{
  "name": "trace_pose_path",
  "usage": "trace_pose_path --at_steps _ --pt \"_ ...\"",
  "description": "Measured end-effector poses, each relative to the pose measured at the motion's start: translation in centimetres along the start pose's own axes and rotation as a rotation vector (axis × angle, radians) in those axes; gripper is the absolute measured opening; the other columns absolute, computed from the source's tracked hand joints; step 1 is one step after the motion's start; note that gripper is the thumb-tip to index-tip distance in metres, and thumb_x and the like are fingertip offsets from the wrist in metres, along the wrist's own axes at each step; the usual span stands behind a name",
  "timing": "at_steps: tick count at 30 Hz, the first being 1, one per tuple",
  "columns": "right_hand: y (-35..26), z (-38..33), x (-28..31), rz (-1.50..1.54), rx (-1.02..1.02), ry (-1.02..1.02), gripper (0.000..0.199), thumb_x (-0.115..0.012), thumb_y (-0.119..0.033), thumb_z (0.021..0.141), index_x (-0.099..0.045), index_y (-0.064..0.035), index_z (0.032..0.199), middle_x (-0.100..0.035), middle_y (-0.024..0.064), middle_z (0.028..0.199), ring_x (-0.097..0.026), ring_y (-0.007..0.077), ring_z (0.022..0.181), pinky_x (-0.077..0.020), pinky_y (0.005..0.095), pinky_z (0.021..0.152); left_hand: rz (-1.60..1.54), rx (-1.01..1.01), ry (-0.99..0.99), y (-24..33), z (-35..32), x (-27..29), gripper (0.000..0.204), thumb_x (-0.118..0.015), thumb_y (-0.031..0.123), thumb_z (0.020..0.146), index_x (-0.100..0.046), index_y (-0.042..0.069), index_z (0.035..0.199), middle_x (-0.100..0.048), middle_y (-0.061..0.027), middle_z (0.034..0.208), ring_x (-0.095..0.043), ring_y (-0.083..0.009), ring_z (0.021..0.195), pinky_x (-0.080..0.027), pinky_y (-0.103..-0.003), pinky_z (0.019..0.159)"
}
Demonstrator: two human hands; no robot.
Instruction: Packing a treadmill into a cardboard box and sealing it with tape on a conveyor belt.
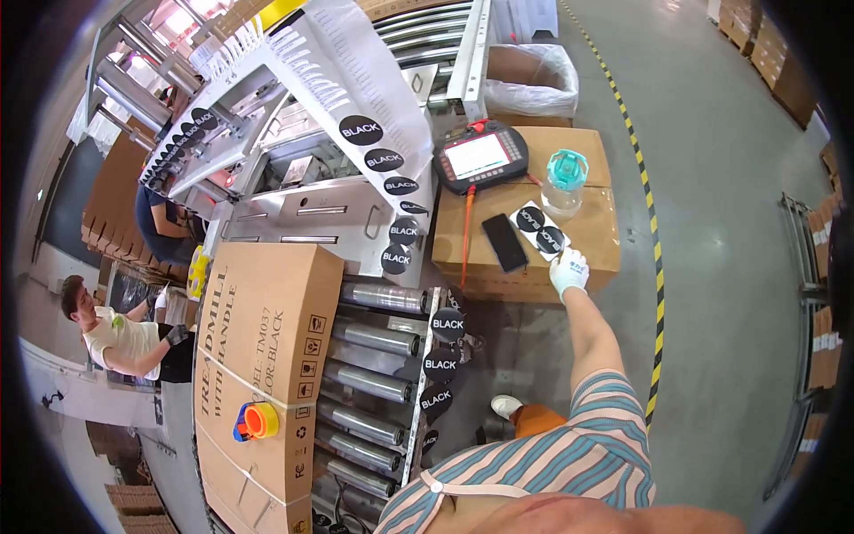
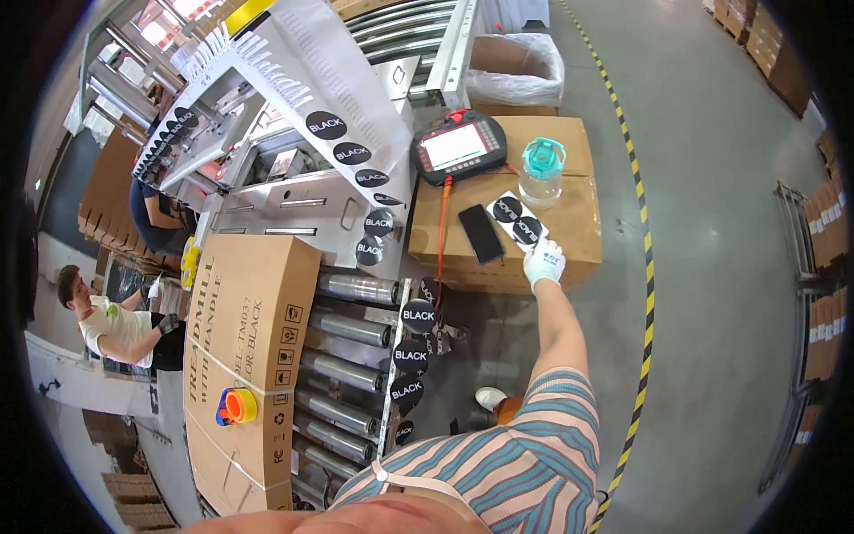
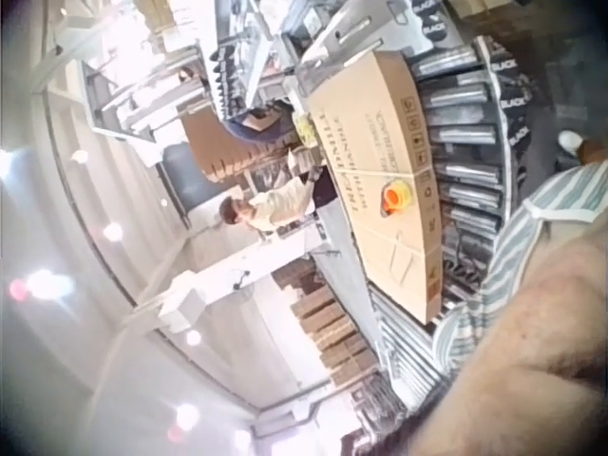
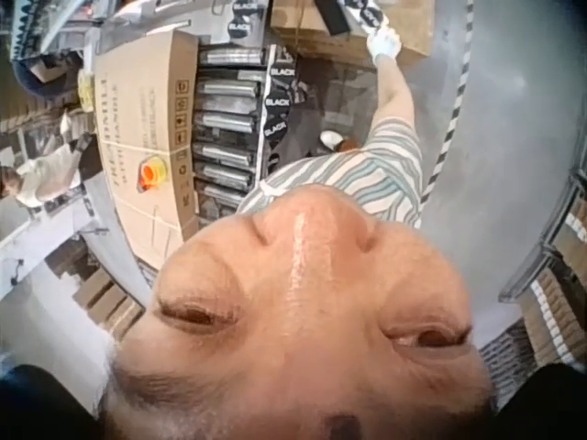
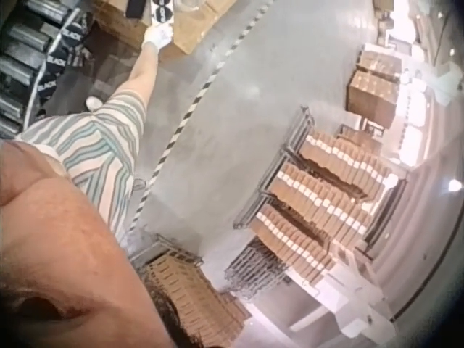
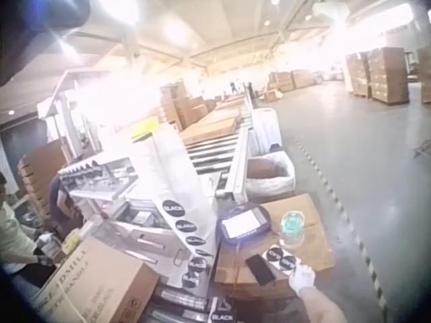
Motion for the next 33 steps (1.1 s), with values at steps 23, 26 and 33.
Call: trace_pose_path --at_steps 23,26,33 --pt "-1.0 5.6 -4.1 -0.262 -0.144 -0.287 0.085 -0.084 -0.044 0.064 -0.045 -0.0088 0.131 -0.053 0.0072 0.126 -0.052 0.0237 0.119 -0.0477 0.0414 0.092 -0.055 -0.038 0.141 0.3 3.9 8.4 0.045 -0.041 0.048 0.091 -0.062 0.011 0.104 -0.065 -0.023 0.101 -0.063 -0.0412 0.097 -0.051 -0.05 0.084" --pt "-1.3 5.4 -3.2 -0.286 -0.119 -0.269 0.077 -0.084 -0.043 0.064 -0.049 -0.0104 0.126 -0.054 0.0071 0.122 -0.053 0.0239 0.116 -0.0477 0.0411 0.092 -0.066 -0.056 0.154 0.8 4.6 9.0 0.046 -0.04 0.048 0.092 -0.062 0.011 0.105 -0.065 -0.0234 0.102 -0.063 -0.0415 0.098 -0.051 -0.05 0.085" --pt "-1.3 5.0 -3.3 -0.121 -0.133 -0.271 0.083 -0.083 -0.041 0.065 -0.045 -0.0094 0.131 -0.051 0.0119 0.128 -0.052 0.0286 0.12 -0.0471 0.0403 0.096 -0.152 -0.019 0.166 1.3 2.3 6.8 0.047 -0.039 0.049 0.092 -0.063 0.011 0.108 -0.065 -0.0243 0.104 -0.062 -0.0421 0.1 -0.05 -0.05 0.086"
Point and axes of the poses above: each hand's wrist, its own z-axis towards the middle knuckle, its own x-axis out of the back of the hand, y = z × x, the point moved 10 cm from there along z, towards the middle knuckle
